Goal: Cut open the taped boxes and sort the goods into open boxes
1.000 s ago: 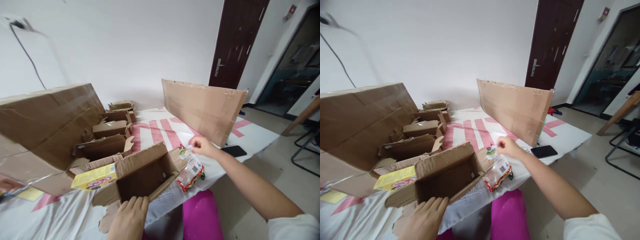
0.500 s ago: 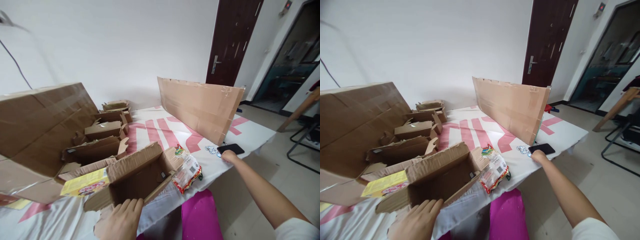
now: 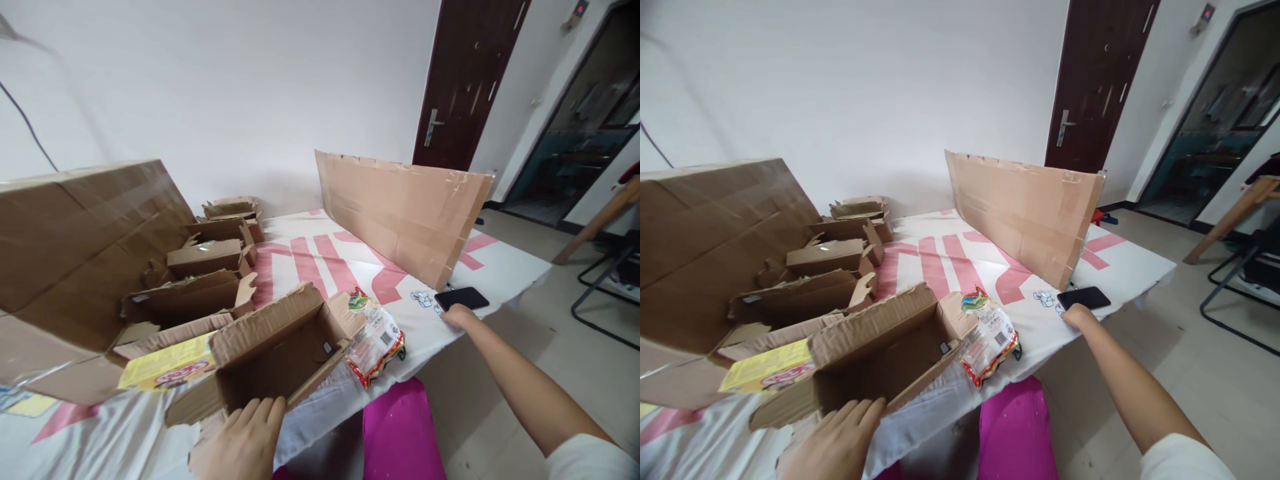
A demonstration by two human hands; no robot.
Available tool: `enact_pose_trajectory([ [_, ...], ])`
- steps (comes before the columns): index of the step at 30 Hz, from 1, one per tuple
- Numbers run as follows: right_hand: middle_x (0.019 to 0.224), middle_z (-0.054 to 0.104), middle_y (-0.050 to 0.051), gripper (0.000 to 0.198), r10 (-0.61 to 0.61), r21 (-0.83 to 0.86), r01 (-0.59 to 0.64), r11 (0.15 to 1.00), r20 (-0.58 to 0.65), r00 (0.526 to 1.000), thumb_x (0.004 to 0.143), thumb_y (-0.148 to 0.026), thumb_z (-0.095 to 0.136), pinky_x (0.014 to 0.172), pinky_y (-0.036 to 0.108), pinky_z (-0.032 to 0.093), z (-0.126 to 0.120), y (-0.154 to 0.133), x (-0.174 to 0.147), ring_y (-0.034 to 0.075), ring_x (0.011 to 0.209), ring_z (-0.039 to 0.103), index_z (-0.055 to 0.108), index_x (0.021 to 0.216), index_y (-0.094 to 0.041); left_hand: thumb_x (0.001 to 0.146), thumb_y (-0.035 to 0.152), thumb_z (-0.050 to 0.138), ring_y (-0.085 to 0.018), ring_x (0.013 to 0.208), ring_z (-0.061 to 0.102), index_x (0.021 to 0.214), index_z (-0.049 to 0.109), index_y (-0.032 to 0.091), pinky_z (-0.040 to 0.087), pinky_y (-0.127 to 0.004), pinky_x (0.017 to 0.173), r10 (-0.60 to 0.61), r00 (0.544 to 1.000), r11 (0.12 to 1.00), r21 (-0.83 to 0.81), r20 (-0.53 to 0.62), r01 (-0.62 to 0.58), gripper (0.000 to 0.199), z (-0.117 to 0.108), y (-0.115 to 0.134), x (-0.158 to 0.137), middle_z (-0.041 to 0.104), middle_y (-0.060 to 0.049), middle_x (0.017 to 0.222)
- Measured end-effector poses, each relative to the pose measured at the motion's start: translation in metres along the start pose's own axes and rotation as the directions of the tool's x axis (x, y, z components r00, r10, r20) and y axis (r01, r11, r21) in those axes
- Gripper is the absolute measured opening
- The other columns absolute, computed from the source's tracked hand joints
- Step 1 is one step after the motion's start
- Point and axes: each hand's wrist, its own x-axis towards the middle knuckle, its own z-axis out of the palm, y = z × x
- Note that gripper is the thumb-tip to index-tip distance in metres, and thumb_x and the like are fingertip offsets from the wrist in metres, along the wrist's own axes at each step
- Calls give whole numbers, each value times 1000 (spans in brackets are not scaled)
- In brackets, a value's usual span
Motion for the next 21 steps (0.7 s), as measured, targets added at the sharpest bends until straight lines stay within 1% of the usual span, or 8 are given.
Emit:
enact_pose_trajectory([
  [5,120,63,8,32,-19,-21,17,1000,-139,990,93,-37,61,86,42,55,-16,-13,-19,21,101,64,60,119,-17,81,-9,41,-25,92,66,116,69,16,49,-38,81,15,1000,1000,-15,-5,-16,52,-1,2,-2,72,-10,100],
  [8,110,66,6,25,-167,1,172,985,-246,955,95,-36,59,83,39,55,-34,-35,-40,19,94,65,63,110,-17,81,-7,44,-25,90,66,115,69,17,49,-38,81,16,1000,1000,-26,-9,-16,48,-5,6,-2,72,-9,97],
  [10,99,70,6,19,-328,9,348,937,-310,892,96,-32,54,80,34,53,-41,-58,-63,18,88,65,66,102,-17,83,-5,47,-25,90,65,114,69,16,50,-40,80,15,1000,999,-36,7,-15,44,-11,11,-1,71,-9,97],
  [12,93,71,4,19,-516,7,551,835,-339,786,95,-28,51,78,29,51,-41,-83,-97,17,86,65,67,98,-19,84,-1,50,-26,89,65,114,68,16,51,-40,79,13,999,999,-42,48,-11,39,-20,17,0,71,-9,96],
  [15,97,72,0,15,-773,0,805,594,-279,570,92,-30,55,82,24,49,-27,-120,-157,13,88,65,68,97,-24,86,4,55,-26,86,65,111,69,17,51,-40,76,13,995,999,-34,99,-10,31,-32,27,1,71,-8,94],
  [18,102,72,3,18,-981,-142,970,196,-33,193,95,-23,52,88,26,48,-4,-154,-205,15,96,65,69,102,-22,87,8,57,-25,81,63,106,69,15,49,-39,71,32,998,999,-2,59,-32,23,-35,37,1,68,-8,88],
  [20,103,71,7,19,-986,-243,968,54,139,90,94,-18,52,88,30,49,14,-178,-218,18,100,65,69,104,-20,87,9,58,-25,76,61,102,69,14,47,-38,67,45,999,999,29,14,-45,19,-33,42,0,66,-8,84],
  [21,101,71,8,18,-976,-276,960,37,198,94,93,-16,54,86,31,51,24,-192,-219,19,98,66,69,102,-18,86,9,58,-24,75,60,99,69,14,46,-37,65,51,999,998,42,-5,-50,17,-32,45,0,65,-7,82],
])
